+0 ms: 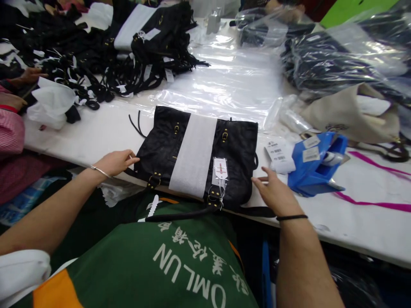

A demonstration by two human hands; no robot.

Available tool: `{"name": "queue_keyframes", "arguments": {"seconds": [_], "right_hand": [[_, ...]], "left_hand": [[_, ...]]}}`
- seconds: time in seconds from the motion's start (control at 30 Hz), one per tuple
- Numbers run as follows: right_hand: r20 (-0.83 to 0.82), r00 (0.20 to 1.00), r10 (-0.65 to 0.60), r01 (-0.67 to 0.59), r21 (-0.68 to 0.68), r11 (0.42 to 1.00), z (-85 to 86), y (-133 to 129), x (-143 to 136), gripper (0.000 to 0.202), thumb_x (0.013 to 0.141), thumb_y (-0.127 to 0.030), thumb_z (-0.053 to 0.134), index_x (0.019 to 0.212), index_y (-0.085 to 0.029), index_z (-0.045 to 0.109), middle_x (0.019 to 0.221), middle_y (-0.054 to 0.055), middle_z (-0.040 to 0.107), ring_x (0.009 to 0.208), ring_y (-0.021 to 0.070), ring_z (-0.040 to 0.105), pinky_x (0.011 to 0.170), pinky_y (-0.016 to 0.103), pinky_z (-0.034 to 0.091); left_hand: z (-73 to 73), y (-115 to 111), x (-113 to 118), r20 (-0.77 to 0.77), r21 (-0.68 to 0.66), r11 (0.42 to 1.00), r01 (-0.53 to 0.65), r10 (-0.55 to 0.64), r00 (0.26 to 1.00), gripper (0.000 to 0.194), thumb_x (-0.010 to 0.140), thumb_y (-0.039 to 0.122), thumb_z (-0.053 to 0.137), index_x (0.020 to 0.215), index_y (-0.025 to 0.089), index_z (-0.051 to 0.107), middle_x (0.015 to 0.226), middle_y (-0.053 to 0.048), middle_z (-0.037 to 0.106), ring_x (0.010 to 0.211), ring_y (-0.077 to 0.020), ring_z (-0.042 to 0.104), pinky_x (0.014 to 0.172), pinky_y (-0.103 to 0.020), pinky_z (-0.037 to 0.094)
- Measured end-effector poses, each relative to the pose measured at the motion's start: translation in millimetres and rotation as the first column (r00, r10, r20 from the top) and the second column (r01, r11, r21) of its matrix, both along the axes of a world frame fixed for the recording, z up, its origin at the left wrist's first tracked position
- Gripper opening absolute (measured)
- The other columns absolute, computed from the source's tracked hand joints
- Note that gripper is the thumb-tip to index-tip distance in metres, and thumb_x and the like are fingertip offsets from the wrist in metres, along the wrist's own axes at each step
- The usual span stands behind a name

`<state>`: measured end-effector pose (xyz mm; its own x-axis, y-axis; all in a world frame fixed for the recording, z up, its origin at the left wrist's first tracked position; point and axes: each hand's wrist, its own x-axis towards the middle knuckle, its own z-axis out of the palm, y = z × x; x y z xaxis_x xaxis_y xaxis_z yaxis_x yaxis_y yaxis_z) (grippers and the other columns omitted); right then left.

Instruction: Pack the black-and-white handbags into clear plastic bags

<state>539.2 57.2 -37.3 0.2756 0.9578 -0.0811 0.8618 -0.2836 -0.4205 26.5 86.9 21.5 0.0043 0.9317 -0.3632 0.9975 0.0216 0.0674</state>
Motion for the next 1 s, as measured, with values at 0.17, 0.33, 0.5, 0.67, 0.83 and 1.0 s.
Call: {"name": "queue_keyframes", "arguments": {"seconds": [0.17, 0.33, 0.5, 0.67, 0.83, 1.0], "right_hand": [[0.078, 0.994, 0.070, -0.097, 0.425, 0.900, 59.5, 83, -38, 0.057, 0.101, -0.044, 0.034, 0.150, -0.016, 0.043, 0.146, 0.018, 0.052, 0.133, 0.0299, 0.051, 0.105, 0.049, 0.043], [0.126, 0.992, -0.013, -0.038, 0.390, 0.920, 11.7, 154, -88, 0.057, 0.103, -0.032, 0.034, 0.153, -0.005, 0.036, 0.161, 0.018, 0.032, 0.151, 0.0282, 0.023, 0.122, 0.052, 0.017], [0.169, 0.982, -0.081, 0.047, 0.196, 0.979, -52.7, 158, -69, 0.054, 0.103, -0.033, 0.032, 0.153, -0.013, 0.039, 0.162, 0.014, 0.032, 0.146, 0.0318, 0.031, 0.119, 0.059, 0.021], [0.222, 0.969, -0.111, 0.070, 0.185, 0.980, -59.0, 157, -63, 0.056, 0.104, -0.039, 0.029, 0.153, -0.017, 0.041, 0.160, 0.011, 0.037, 0.151, 0.0326, 0.022, 0.118, 0.062, 0.022], [0.232, 0.966, -0.117, 0.071, 0.198, 0.978, -55.4, 158, -68, 0.057, 0.103, -0.041, 0.028, 0.153, -0.016, 0.041, 0.159, 0.011, 0.038, 0.151, 0.0331, 0.023, 0.117, 0.061, 0.024], [0.194, 0.973, -0.122, 0.075, 0.232, 0.970, -54.8, 157, -69, 0.057, 0.102, -0.040, 0.030, 0.153, -0.016, 0.042, 0.161, 0.009, 0.036, 0.150, 0.0334, 0.024, 0.118, 0.060, 0.024]], "left_hand": [[14.9, 72, 80, 0.255, 0.526, 0.847, 0.081, -0.248, 0.934, 0.048, 0.103, 0.037, 0.032, 0.138, 0.013, 0.055, 0.140, -0.013, 0.060, 0.129, -0.0219, 0.055, 0.111, -0.036, 0.040], [-46.0, 157, 130, 0.227, 0.515, 0.856, 0.038, -0.179, 0.957, 0.053, 0.101, 0.037, 0.035, 0.150, 0.016, 0.043, 0.161, -0.013, 0.033, 0.152, -0.0282, 0.021, 0.124, -0.055, 0.007], [-94.2, 182, 105, 0.151, 0.484, 0.874, -0.044, -0.034, 0.988, 0.059, 0.102, 0.041, 0.027, 0.156, 0.017, 0.032, 0.164, -0.010, 0.025, 0.155, -0.0236, 0.013, 0.124, -0.054, -0.003], [-104.0, 182, 106, 0.127, 0.522, 0.847, -0.101, 0.040, 0.991, 0.062, 0.102, 0.040, 0.023, 0.155, 0.008, 0.033, 0.165, -0.015, 0.023, 0.156, -0.0255, 0.006, 0.124, -0.052, 0.000], [-95.3, 183, 104, 0.100, 0.464, 0.883, -0.072, 0.029, 0.995, 0.062, 0.101, 0.036, 0.026, 0.153, 0.004, 0.033, 0.163, -0.019, 0.026, 0.155, -0.0272, 0.008, 0.124, -0.054, 0.004], [-57.6, 208, 104, 0.065, 0.391, 0.920, 0.023, -0.052, 0.997, 0.052, 0.097, 0.032, 0.036, 0.142, 0.011, 0.053, 0.151, -0.017, 0.048, 0.149, -0.0332, 0.030, 0.121, -0.063, 0.011]]}}
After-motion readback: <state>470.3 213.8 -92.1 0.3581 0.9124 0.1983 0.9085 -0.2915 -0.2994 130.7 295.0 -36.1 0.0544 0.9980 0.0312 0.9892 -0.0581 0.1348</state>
